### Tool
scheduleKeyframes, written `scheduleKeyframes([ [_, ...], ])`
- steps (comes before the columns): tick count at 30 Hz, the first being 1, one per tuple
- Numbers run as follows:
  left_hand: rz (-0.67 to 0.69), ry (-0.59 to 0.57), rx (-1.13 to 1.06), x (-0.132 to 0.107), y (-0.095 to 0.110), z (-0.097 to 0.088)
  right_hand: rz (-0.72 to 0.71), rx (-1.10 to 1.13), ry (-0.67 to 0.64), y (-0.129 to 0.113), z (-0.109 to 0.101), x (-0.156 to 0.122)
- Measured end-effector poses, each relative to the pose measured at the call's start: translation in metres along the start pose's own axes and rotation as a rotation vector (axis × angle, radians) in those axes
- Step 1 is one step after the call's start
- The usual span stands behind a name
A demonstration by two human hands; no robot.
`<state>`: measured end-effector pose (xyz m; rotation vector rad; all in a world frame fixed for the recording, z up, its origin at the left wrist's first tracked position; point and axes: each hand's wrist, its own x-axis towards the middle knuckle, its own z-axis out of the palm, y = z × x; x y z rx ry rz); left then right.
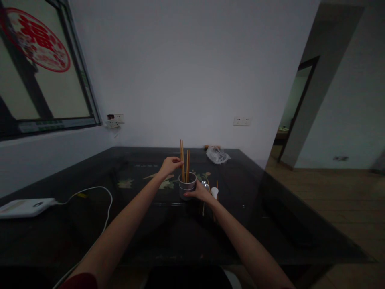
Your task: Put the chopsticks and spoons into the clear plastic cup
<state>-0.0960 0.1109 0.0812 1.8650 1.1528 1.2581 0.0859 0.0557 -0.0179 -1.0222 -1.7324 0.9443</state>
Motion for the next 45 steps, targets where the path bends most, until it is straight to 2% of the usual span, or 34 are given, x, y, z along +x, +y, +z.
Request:
scheduleKeyframes([
  [6,-0.008,-0.045,0.123,-0.003,-0.008,0.004,-0.031,0.012,-0.001,0.003,-0.001,0.001],
  [12,-0.024,-0.050,0.184,-0.005,-0.018,0.011,0.034,-0.017,0.005,0.000,-0.001,0.000],
  [25,-0.048,-0.070,0.310,-0.009,-0.020,0.014,0.029,-0.033,0.011,-0.007,-0.001,-0.002],
  [33,-0.053,-0.056,0.309,-0.011,-0.021,0.017,0.020,-0.064,0.028,-0.011,-0.002,-0.003],
  [38,-0.052,-0.001,0.250,-0.008,-0.020,0.018,0.000,-0.057,0.023,-0.005,-0.001,0.000],
  [45,0.034,0.064,0.319,0.000,-0.015,0.020,-0.015,-0.040,0.001,0.003,-0.001,0.002],
])
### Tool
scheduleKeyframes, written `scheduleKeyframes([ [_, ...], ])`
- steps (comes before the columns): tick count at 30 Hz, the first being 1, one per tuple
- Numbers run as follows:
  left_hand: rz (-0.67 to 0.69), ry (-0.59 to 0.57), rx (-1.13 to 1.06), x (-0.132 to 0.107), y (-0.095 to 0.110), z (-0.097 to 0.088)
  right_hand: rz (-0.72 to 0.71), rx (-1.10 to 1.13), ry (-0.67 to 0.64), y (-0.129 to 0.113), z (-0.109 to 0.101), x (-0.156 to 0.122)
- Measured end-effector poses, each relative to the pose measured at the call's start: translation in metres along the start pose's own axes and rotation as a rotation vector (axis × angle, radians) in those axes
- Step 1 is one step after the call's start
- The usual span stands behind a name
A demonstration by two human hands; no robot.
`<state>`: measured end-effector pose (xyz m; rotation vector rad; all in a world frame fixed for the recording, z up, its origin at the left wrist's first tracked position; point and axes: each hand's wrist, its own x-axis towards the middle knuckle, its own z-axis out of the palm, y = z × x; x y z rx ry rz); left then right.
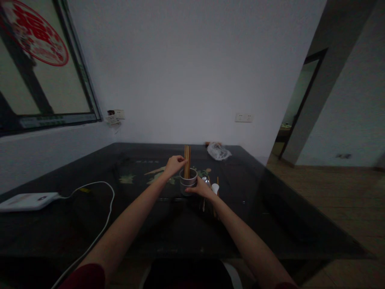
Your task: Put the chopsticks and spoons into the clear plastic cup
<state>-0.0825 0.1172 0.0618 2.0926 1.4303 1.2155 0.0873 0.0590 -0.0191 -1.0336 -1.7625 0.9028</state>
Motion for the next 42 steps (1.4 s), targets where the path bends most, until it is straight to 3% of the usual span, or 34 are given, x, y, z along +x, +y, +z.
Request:
scheduleKeyframes([
  [17,-0.066,0.010,0.085,0.0019,0.0025,-0.0004,0.011,-0.005,-0.005,0.0031,0.0000,0.0010],
  [35,-0.014,-0.038,0.079,-0.0025,0.0039,-0.0019,0.026,-0.035,-0.019,-0.0015,-0.0012,-0.0017],
  [39,-0.019,-0.033,0.013,-0.0014,0.0027,0.0006,0.023,-0.029,-0.020,-0.0029,-0.0015,-0.0023],
  [42,-0.068,-0.012,-0.159,0.0028,0.0017,0.0066,0.021,-0.007,-0.030,-0.0019,-0.0012,-0.0015],
])
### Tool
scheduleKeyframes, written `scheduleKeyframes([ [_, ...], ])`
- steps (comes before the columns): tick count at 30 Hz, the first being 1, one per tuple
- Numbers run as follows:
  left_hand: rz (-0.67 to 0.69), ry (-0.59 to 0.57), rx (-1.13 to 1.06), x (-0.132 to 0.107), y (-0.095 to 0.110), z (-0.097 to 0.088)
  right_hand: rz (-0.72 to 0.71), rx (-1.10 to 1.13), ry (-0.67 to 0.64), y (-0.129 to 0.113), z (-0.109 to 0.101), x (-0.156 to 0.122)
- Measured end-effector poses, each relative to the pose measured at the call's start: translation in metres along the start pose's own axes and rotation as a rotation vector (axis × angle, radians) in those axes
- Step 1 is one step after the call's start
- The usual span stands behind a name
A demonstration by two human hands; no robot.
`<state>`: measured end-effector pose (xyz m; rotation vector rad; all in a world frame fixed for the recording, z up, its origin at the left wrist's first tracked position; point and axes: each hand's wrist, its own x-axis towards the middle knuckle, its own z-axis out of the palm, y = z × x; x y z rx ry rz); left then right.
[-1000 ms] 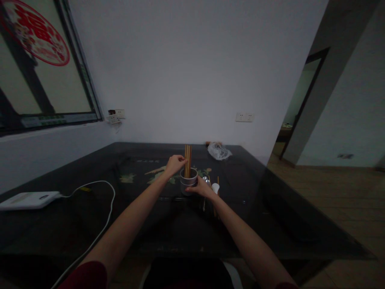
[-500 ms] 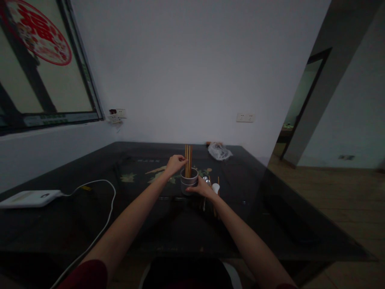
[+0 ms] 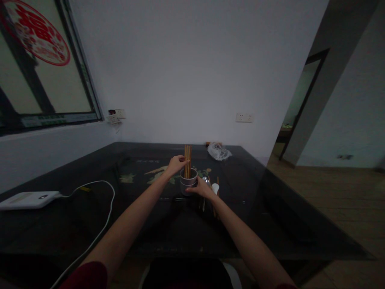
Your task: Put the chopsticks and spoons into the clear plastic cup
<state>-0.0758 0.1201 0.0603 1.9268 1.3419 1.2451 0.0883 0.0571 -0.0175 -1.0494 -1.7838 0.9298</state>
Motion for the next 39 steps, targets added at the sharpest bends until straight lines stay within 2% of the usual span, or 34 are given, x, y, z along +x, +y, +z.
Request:
scheduleKeyframes([
  [5,-0.150,-0.089,-0.348,0.004,-0.003,0.013,-0.003,-0.011,0.012,0.002,0.001,0.001],
  [8,-0.188,-0.113,-0.440,0.003,-0.007,0.019,-0.030,0.005,0.008,0.002,0.001,0.001],
  [13,-0.164,-0.065,-0.451,0.000,-0.012,0.021,-0.013,-0.003,0.016,0.001,0.002,0.000],
  [20,-0.164,-0.042,-0.463,-0.001,-0.005,0.019,-0.017,0.005,0.035,0.005,0.002,0.000],
  [29,-0.105,-0.039,-0.386,-0.002,-0.010,0.018,-0.021,0.005,0.021,0.002,0.002,0.000],
  [36,-0.121,-0.064,-0.326,-0.003,-0.007,0.017,-0.001,-0.031,0.027,0.000,0.001,-0.001],
  [39,-0.119,0.010,-0.345,-0.010,-0.003,0.010,-0.018,-0.019,0.033,0.000,0.002,-0.001],
])
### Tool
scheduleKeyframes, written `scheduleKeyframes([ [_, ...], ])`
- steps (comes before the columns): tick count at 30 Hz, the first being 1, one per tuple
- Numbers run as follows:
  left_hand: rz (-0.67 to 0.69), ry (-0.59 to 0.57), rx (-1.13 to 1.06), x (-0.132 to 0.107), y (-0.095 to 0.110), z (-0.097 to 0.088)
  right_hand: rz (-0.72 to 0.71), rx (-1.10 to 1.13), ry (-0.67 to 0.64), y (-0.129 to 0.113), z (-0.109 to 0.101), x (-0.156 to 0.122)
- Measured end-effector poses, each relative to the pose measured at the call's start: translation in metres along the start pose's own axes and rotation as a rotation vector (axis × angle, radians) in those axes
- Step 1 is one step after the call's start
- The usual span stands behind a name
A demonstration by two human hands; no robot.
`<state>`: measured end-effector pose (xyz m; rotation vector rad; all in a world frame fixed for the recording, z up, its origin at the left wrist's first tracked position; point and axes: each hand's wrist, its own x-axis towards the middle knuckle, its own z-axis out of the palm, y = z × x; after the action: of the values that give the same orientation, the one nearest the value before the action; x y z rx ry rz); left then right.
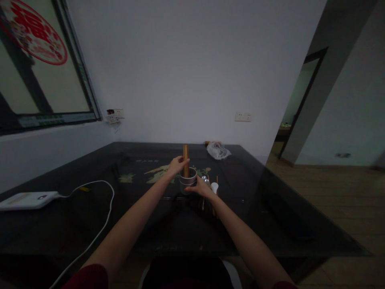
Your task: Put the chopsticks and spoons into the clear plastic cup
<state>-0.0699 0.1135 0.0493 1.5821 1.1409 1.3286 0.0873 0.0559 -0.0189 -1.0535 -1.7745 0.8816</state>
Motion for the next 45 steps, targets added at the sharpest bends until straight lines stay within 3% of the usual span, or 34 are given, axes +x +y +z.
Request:
scheduleKeyframes([
  [5,-0.063,0.147,-0.258,-0.042,-0.014,-0.015,0.013,0.004,0.013,0.000,0.001,-0.001],
  [11,-0.225,0.049,-0.417,-0.096,-0.048,-0.010,0.041,-0.016,0.003,-0.003,0.000,-0.002],
  [20,-0.242,-0.005,-0.417,-0.101,-0.050,-0.002,0.018,0.016,-0.020,0.008,0.000,0.001],
  [35,-0.209,0.028,-0.377,-0.103,-0.045,-0.002,0.061,0.168,-0.076,-0.008,-0.010,-0.007],
  [39,-0.125,0.082,-0.279,-0.099,-0.044,-0.006,0.076,0.142,-0.058,-0.003,-0.021,-0.004],
  [42,0.057,0.193,-0.154,-0.100,-0.034,-0.013,0.141,0.050,-0.007,-0.001,-0.039,-0.002],
  [45,0.276,0.257,-0.042,-0.110,-0.010,-0.019,0.152,-0.056,0.030,-0.002,-0.061,-0.003],
])
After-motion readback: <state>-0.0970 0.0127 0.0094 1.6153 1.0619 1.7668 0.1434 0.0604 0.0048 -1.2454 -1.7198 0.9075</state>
